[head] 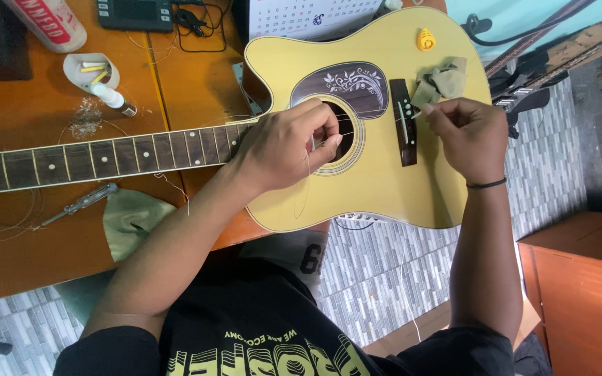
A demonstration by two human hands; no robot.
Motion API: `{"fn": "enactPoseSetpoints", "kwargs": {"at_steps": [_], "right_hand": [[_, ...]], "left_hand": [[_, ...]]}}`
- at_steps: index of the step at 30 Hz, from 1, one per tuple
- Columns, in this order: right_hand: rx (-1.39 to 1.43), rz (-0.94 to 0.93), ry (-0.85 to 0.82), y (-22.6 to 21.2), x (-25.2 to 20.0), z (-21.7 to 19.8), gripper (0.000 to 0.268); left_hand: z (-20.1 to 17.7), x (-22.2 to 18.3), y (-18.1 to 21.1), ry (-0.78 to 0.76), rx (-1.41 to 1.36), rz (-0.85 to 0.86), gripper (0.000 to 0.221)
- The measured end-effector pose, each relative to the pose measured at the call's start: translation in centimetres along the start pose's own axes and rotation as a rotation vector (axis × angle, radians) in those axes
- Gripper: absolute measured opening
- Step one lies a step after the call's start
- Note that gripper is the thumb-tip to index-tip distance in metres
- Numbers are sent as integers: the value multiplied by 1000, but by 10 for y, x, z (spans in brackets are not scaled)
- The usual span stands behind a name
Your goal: Restringing an acoustic guitar by inserting strings into the bridge and threading them through the tuning pegs on the headstock.
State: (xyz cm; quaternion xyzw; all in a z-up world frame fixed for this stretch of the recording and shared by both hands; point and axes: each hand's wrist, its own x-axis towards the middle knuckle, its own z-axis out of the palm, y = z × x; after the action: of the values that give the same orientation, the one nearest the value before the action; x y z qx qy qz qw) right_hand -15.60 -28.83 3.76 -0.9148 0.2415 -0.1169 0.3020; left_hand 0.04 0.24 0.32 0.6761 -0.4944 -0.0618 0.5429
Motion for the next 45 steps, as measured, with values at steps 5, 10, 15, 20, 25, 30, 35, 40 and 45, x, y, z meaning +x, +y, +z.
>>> {"fn": "enactPoseSetpoints", "kwargs": {"at_steps": [5,10,15,20,25,30,35,40,45], "right_hand": [[158,44,-8,7,2,1,5],[359,154,-49,14,0,7,5],[609,204,-58,16,-3,6,6],[737,235,-71,11,-7,1,12],[796,237,-63,8,-7,-1,13],[512,143,-29,-1,-4,-2,8],[162,36,4,-9,-2,5,7],[46,22,-14,-1,-1,9,7],[14,106,-15,-6,-1,8,10]], "left_hand": [[1,-1,-2,5,4,5,18],[0,-2,-1,5,16,5,19],[0,-1,-1,-4,17,8,19],[2,-2,-1,-5,35,5,19],[1,-1,0,-4,59,9,19],[3,-1,-4,3,60,7,19],[1,-1,-2,-2,56,3,19],[2,-1,-3,1,37,12,20],[4,-3,-5,-2,50,5,19]]}}
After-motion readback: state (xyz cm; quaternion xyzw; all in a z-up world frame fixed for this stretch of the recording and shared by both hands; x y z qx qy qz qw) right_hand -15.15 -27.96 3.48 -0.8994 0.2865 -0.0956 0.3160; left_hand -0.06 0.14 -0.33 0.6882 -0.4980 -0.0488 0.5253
